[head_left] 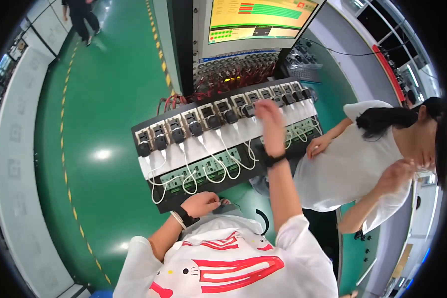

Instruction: The person plugs power adapters into a testing rack, connects USB cables to them, and then unplugs the adapters and cables, placing the adapters onto a workbench.

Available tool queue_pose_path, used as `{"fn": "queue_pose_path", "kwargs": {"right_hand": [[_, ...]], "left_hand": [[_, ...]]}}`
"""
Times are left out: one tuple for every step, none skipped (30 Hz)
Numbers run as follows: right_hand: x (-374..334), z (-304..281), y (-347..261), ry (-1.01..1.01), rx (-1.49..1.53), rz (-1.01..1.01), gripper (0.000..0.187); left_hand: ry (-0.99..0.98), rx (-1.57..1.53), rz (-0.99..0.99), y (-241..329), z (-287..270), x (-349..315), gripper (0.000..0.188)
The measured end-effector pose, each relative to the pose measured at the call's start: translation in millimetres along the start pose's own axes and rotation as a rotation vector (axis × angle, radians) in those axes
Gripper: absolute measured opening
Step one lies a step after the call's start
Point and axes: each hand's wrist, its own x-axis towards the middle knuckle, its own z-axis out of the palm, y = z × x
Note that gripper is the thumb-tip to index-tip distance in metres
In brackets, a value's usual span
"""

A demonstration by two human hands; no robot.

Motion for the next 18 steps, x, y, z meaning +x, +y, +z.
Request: {"fn": "queue_pose_path", "kwargs": {"right_hand": [[16, -5, 70, 0.007, -0.459, -0.031, 0.025], [26, 15, 88, -0.217, -0.604, 0.378, 0.043], [21, -8, 165, -0.143, -0.839, 0.316, 0.066], [18, 22, 158, -0.340, -0.942, 0.400, 0.081], [15, 25, 167, -0.328, -0.969, 0.349, 0.081], [13, 32, 170, -0.324, -0.987, 0.303, 0.081], [16, 33, 172, -0.322, -0.996, 0.311, 0.081], [21, 31, 173, -0.317, -0.949, 0.392, 0.075], [23, 32, 169, -0.311, -0.896, 0.475, 0.069], [20, 32, 166, -0.310, -0.892, 0.490, 0.069], [16, 28, 162, -0.220, -0.797, 0.426, 0.062], [15, 23, 154, -0.127, -0.702, 0.356, 0.056], [10, 22, 135, -0.060, -0.635, 0.286, 0.046], [1, 20, 130, -0.067, -0.461, 0.204, 0.045], [-11, 30, 97, -0.131, -0.492, 0.199, 0.046], [-31, 26, 79, -0.326, -0.341, 0.295, 0.050], [-51, 35, 48, -0.456, -0.373, 0.211, 0.053], [-78, 32, 46, -0.553, -0.365, 0.102, 0.054]], "left_hand": [[-0.072, 0.014, 0.028, 14, -8, 5, 0.028], [-0.065, -0.002, 0.037, 12, -13, 6, 0.028], [-0.113, 0.034, 0.151, 21, -14, 17, 0.028], [-0.082, 0.032, 0.192, 13, -19, 13, 0.028], [-0.071, -0.003, 0.219, 17, -25, 11, 0.029], [-0.076, -0.012, 0.225, 16, -31, 7, 0.029], [-0.034, -0.057, 0.239, 15, -37, 3, 0.028], [0.005, -0.099, 0.251, 13, -43, 1, 0.028], [0.006, -0.163, 0.240, 10, -51, -4, 0.028], [-0.030, -0.147, 0.163, 6, -62, -7, 0.027], [0.006, -0.142, 0.149, 3, -70, -11, 0.026], [0.045, -0.133, 0.139, 2, -80, -14, 0.025], [0.110, -0.143, 0.134, 3, -87, -19, 0.024], [0.128, -0.106, 0.145, -6, -94, -22, 0.024], [0.242, -0.093, 0.104, -6, -97, -28, 0.029], [0.346, -0.077, 0.073, 1, -99, -32, 0.034], [0.380, 0.035, 0.083, 12, -106, -33, 0.052], [0.365, 0.048, 0.087, 28, -108, -29, 0.052]]}}
